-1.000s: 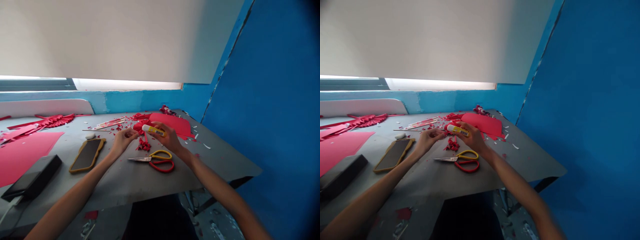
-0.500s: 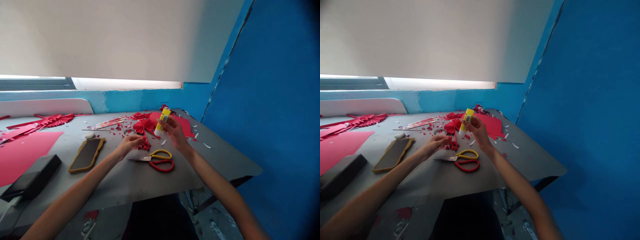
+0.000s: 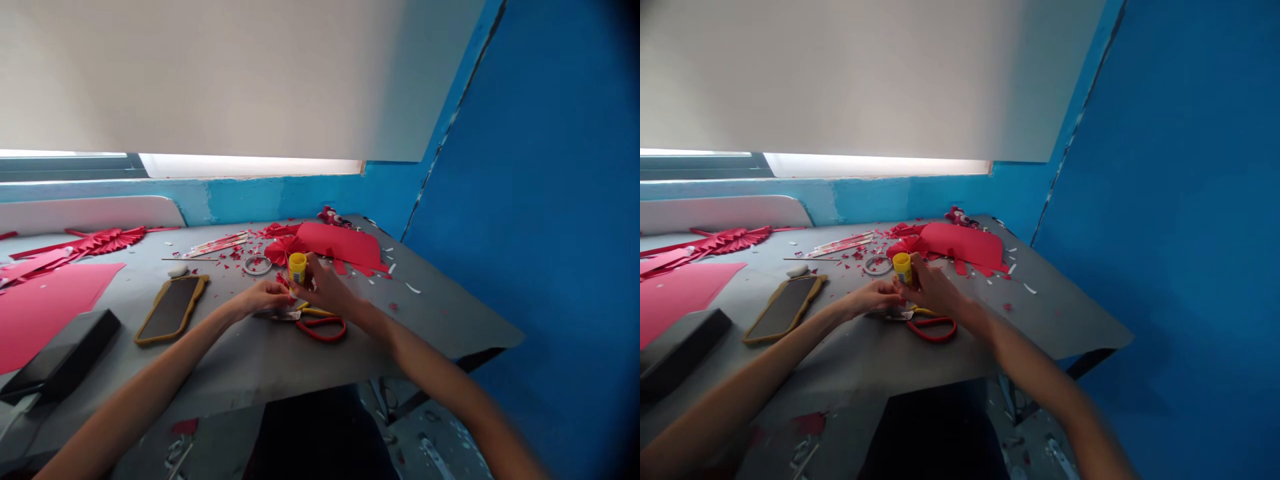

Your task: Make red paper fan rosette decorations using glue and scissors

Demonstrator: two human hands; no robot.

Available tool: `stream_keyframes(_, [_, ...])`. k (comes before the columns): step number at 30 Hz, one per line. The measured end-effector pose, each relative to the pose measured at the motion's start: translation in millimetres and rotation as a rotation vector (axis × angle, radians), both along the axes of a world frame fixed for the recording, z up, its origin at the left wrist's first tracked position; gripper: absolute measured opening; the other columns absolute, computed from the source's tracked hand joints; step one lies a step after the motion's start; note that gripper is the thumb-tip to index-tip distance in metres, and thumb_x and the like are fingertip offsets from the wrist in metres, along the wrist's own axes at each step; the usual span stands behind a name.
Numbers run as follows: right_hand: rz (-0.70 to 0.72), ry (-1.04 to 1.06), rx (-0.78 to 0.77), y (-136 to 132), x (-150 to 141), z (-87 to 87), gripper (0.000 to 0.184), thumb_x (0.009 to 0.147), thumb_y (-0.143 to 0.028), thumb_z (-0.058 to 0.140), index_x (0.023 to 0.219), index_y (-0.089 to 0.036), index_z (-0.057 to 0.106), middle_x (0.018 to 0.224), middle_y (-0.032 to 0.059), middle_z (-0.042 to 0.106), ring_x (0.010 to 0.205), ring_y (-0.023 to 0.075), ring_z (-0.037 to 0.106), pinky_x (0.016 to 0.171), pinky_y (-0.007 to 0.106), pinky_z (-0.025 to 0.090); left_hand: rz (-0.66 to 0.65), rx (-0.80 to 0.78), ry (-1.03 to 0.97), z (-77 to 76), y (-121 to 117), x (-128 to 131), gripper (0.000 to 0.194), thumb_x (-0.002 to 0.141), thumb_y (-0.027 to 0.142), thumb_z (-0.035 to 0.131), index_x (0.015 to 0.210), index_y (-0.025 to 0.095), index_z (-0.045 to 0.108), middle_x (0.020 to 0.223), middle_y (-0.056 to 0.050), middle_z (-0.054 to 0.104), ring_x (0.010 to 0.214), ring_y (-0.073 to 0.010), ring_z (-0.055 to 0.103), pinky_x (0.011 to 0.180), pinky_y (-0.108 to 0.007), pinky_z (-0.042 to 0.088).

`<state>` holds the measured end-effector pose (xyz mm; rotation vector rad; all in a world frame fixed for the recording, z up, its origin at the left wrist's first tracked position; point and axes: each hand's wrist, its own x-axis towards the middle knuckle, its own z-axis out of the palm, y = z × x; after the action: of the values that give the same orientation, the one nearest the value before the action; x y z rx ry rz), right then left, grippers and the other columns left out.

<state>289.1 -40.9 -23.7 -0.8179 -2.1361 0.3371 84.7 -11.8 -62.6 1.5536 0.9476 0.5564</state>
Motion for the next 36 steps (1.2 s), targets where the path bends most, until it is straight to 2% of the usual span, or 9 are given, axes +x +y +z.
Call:
stream_keyframes(5, [0.045, -0.101, -0.009, -1, 0, 1.6, 0.029, 0.082, -0.031, 0.059, 0.098, -0.021, 0.036, 0.064, -0.0056, 0.051, 0.051, 0.0092, 0.046, 0.048, 0.019, 0.029, -0.025, 0.012, -0.017, -2.7, 1, -1, 0.034, 0.069, 0.047, 0.074, 0.080, 0.014, 0.071, 0.073, -0.003, 0.067, 0.060, -0.0114, 0.054, 0.053, -0.021, 0.035])
stream_keyframes(11, [0.040, -0.107, 0.006, -1, -1, 0.5, 0.028, 0.082, -0.031, 0.058, 0.098, -0.021, 0.038, 0.065, -0.0047, 0.052, 0.052, 0.0088, 0.045, 0.049, 0.019, 0.027, -0.062, 0.014, -0.038, -11.5, 7, -3, 0.030, 0.070, 0.042, 0.074, 0.080, 0.013, 0.071, 0.074, -0.005, 0.068, 0.065, -0.0132, 0.059, 0.060, -0.022, 0.041])
stream_keyframes(17, [0.066, -0.119, 0.020, 1, 0, -0.7, 0.027, 0.083, -0.031, 0.058, 0.098, -0.020, 0.038, 0.065, -0.0055, 0.049, 0.052, 0.0090, 0.044, 0.050, 0.019, 0.027, -0.055, 0.035, -0.024, -5.8, 2, 0, 0.032, 0.069, 0.045, 0.075, 0.074, 0.013, 0.071, 0.072, -0.005, 0.068, 0.065, -0.0149, 0.061, 0.063, -0.024, 0.045])
stream_keyframes(29, [0.059, -0.138, 0.012, 2, 0, -3.4, 0.026, 0.083, -0.029, 0.056, 0.099, -0.021, 0.038, 0.066, -0.0052, 0.049, 0.054, 0.0099, 0.045, 0.051, 0.020, 0.027, -0.035, 0.038, -0.011, -4.4, 1, 1, 0.034, 0.066, 0.046, 0.076, 0.075, 0.013, 0.073, 0.072, -0.007, 0.070, 0.066, -0.0174, 0.063, 0.060, -0.025, 0.046])
stream_keyframes(34, [0.063, -0.137, 0.007, 3, -1, -5.3, 0.028, 0.083, -0.032, 0.058, 0.102, -0.020, 0.039, 0.065, -0.0051, 0.050, 0.053, 0.0101, 0.045, 0.051, 0.020, 0.027, -0.090, 0.026, -0.035, -3.0, 1, 1, 0.031, 0.068, 0.045, 0.075, 0.074, 0.014, 0.072, 0.070, -0.005, 0.069, 0.062, -0.0144, 0.060, 0.059, -0.023, 0.045])
stream_keyframes(36, [0.058, -0.139, 0.007, 4, -1, -5.5, 0.028, 0.083, -0.031, 0.057, 0.102, -0.020, 0.040, 0.066, -0.0047, 0.051, 0.053, 0.0102, 0.045, 0.050, 0.021, 0.027, -0.075, 0.033, -0.034, -3.1, 1, 1, 0.032, 0.067, 0.045, 0.076, 0.073, 0.014, 0.072, 0.070, -0.005, 0.069, 0.061, -0.0142, 0.060, 0.058, -0.023, 0.044])
